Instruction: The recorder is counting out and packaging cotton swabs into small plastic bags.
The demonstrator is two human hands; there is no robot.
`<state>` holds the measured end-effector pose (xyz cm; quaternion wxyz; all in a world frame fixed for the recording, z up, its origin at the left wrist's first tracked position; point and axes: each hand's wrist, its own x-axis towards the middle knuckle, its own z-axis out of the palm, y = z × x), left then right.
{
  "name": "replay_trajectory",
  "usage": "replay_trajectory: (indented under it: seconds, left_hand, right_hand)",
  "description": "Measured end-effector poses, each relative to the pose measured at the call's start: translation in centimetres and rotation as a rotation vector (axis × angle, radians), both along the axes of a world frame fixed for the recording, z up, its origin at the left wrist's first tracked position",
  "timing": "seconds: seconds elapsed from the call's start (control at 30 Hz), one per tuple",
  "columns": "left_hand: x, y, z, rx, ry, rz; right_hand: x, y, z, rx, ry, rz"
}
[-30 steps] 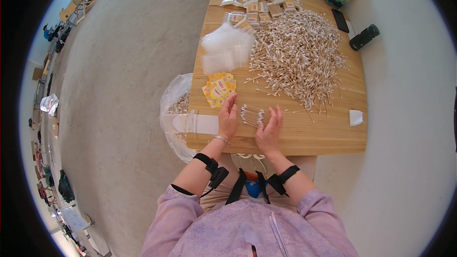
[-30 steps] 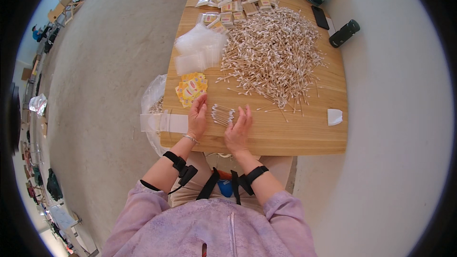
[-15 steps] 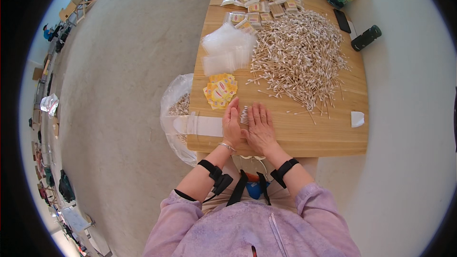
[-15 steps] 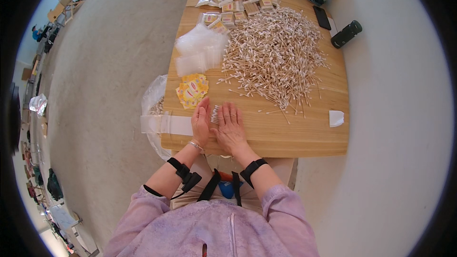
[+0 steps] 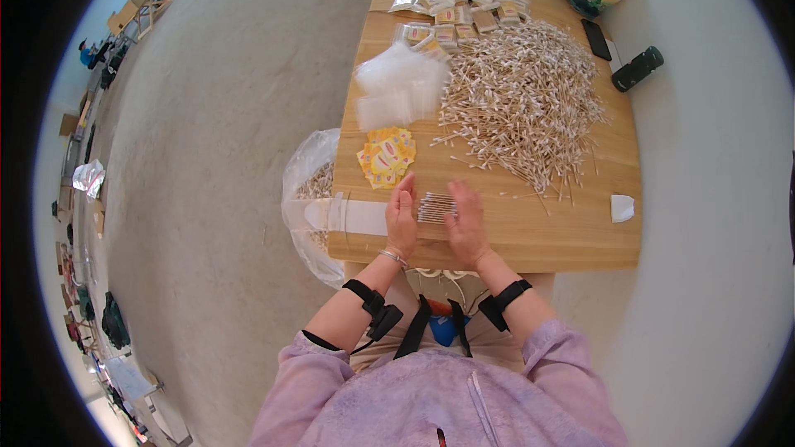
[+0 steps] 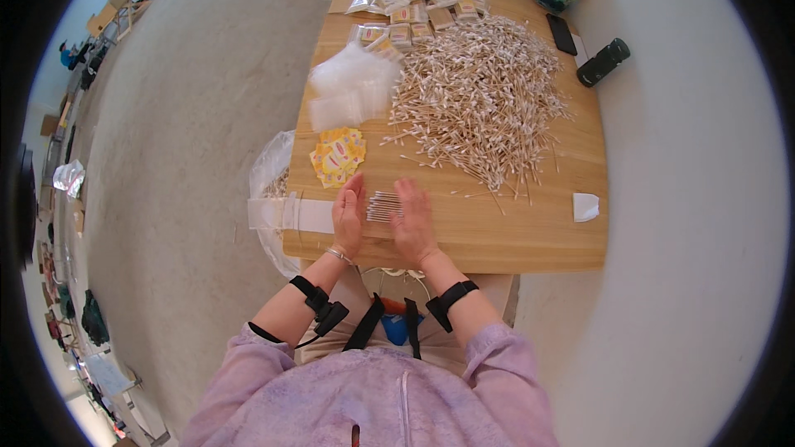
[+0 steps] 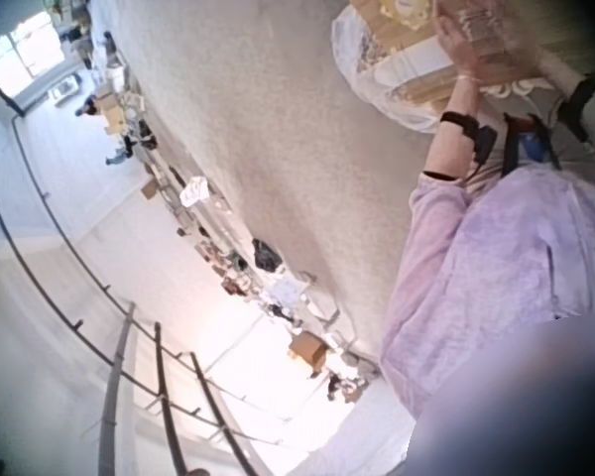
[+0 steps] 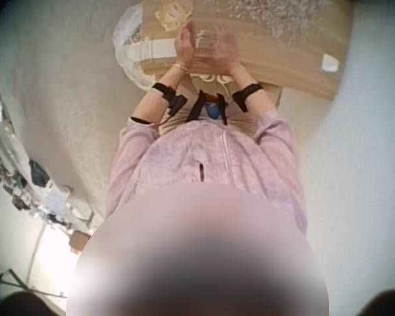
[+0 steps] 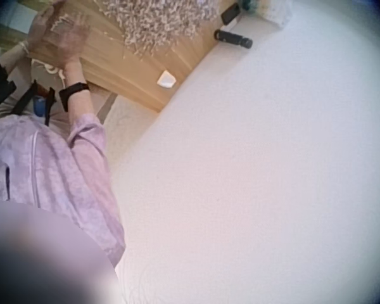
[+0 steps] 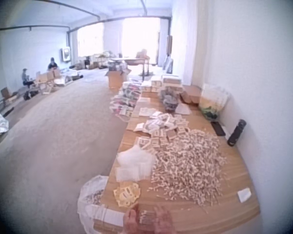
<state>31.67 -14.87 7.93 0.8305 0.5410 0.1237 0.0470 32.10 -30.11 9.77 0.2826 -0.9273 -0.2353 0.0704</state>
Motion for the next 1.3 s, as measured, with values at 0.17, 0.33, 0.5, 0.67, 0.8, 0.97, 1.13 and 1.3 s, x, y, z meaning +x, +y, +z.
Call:
replay_trajectory:
  seconds: [0.17,0.33,0.5,0.67,0.8,0.97,1.13,1.3]
  left_hand:
    - [-0.1,-0.9,-0.2,0.005,-0.019,0.007]
    - [-0.4,-1.4,0.3,0.162,-0.031,-0.022]
    - [0.0,-0.3,0.0,0.076,-0.045,0.075]
    - [0.6,-1.1,0.4,0.129,-0.065,-0.015]
    - [0.4,-0.7,-0.4,0.122,-0.064,-0.069]
    - [-0.1,0.0,0.7,0.493,-0.167,-0.079]
    - [-0.2,0.2,1.1,0.816,-0.251,-0.180]
    - [0.0,0.2,0.7,0.472,-0.065,-0.041]
  right_hand:
    - [1.6,1.1,-1.2,0.873,0.068,-0.482]
    - [1.2,3.0,-1.0,0.887,0.067,-0.415]
    - [1.3,2.7,-0.7,0.671,-0.032,-0.364]
    - [1.4,2.0,-1.2,0.424,-0.074,-0.212]
    - [1.3,1.3,-0.6,0.470,-0.148,-0.259]
    - [2.9,-5.4,1.2,-0.104,-0.197,-0.815]
    - [4.4,-5.9,2.6,-0.293,-0.098,-0.960]
    - [4.2,-5.2,1.4,-0.308,-0.072,-0.962]
